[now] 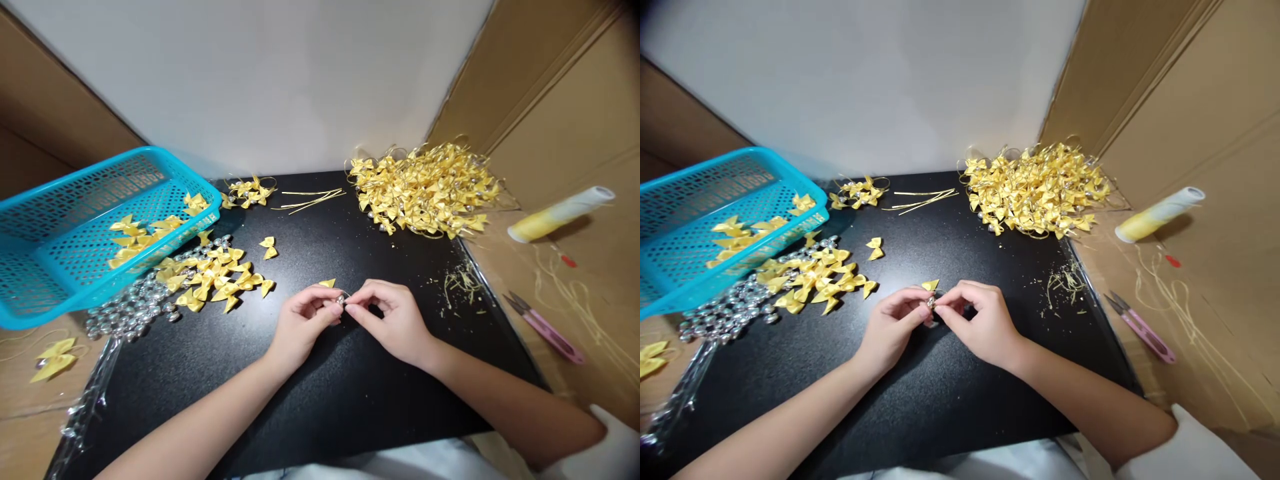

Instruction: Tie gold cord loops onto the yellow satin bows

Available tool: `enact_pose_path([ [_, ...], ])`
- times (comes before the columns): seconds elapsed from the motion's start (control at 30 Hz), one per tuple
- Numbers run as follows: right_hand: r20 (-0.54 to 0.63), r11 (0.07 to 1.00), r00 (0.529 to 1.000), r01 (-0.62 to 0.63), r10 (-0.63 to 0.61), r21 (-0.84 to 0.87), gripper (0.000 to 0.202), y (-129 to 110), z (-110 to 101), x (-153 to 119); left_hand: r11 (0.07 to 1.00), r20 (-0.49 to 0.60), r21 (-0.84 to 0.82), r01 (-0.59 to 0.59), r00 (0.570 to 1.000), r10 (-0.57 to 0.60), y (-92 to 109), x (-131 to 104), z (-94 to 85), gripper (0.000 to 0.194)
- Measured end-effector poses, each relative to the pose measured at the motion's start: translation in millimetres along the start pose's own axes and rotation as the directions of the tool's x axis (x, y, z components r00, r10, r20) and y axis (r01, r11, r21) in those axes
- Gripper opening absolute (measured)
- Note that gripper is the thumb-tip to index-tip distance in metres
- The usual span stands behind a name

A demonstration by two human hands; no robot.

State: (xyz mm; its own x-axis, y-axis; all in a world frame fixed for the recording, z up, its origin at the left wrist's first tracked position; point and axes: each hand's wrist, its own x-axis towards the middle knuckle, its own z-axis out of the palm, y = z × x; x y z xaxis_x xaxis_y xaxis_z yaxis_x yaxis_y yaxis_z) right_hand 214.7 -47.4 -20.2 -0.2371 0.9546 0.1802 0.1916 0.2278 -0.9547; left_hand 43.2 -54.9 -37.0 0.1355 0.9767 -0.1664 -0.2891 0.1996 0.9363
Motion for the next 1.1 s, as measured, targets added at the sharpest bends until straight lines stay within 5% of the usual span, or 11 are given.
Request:
enact_pose_path([
  [0.27,0.009,0.989,0.999,-0.033,0.032,0.147,0.007,4.9,4.9,-1.0,0.935,0.02,0.233,-0.265,0.963,0.268,4.9,-3.5,-1.0,0.01],
  [0.57,0.085,0.961,0.993,-0.099,0.079,0.26,0.018,10.2,11.2,-1.2,0.913,-0.003,0.273,-0.302,0.949,0.315,7.6,-2.2,-1.8,0.004],
  [0.67,0.079,0.986,0.996,-0.042,0.029,0.161,0.014,11.3,8.8,1.6,0.898,0.02,0.277,-0.341,0.937,0.349,9.5,-2.1,-1.9,0.006],
  [0.83,0.035,0.956,0.992,0.123,-0.118,-0.265,0.019,12.6,0.5,9.4,0.85,-0.053,0.311,-0.426,0.885,0.463,13.0,1.4,-11.4,0.005],
  [1.1,0.067,0.908,0.993,0.114,-0.095,-0.402,0.013,15.3,0.2,11.1,0.732,-0.199,0.281,-0.621,0.708,0.678,34.8,8.6,-28.1,0.007],
])
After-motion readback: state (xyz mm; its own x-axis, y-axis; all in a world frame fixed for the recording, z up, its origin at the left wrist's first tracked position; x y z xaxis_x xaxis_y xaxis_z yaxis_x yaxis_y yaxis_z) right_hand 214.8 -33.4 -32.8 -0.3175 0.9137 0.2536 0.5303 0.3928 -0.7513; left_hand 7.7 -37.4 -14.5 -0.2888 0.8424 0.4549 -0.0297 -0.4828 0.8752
